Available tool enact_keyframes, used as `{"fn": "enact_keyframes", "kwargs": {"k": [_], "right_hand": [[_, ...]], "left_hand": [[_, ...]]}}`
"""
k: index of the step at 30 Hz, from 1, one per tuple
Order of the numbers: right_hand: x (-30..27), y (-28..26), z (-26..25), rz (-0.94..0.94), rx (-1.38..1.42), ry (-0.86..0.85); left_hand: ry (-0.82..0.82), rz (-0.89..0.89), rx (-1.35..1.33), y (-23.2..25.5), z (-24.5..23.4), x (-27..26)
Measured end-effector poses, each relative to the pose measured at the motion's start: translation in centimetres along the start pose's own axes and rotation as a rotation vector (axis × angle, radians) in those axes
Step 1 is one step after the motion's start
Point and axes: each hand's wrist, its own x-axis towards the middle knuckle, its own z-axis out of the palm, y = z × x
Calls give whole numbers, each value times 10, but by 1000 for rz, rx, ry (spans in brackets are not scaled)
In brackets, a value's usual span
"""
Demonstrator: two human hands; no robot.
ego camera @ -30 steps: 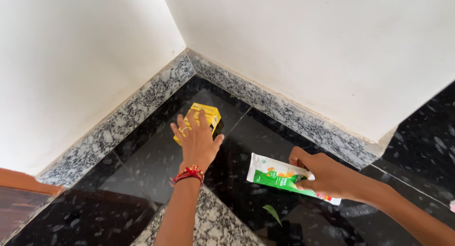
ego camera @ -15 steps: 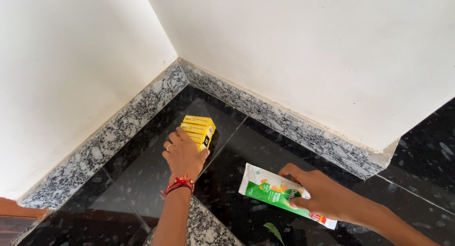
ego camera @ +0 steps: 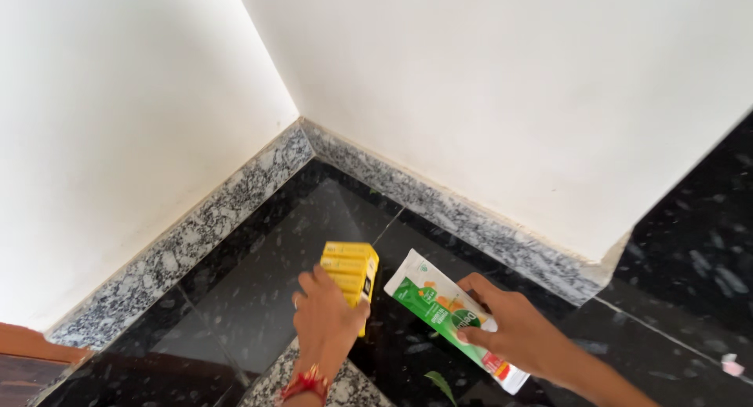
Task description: The person transfers various toiletries, including soap bars, toothpaste, jars, and sachets, from a countertop to the floor by hand, then sorts them and packs items into plastic bags.
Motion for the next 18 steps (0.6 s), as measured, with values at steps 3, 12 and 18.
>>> {"fn": "enact_keyframes", "kwargs": {"k": [3, 12, 18], "right_hand": [[-6, 2, 0, 92, 27, 24], [-39, 8, -8, 187, 193, 154], [-63, -14, -29, 169, 63, 269]], "left_hand": [[-141, -60, -64, 0, -6, -24], [-522, -297, -956, 1, 27, -75], [-585, -161, -990, 41, 10, -93]]}}
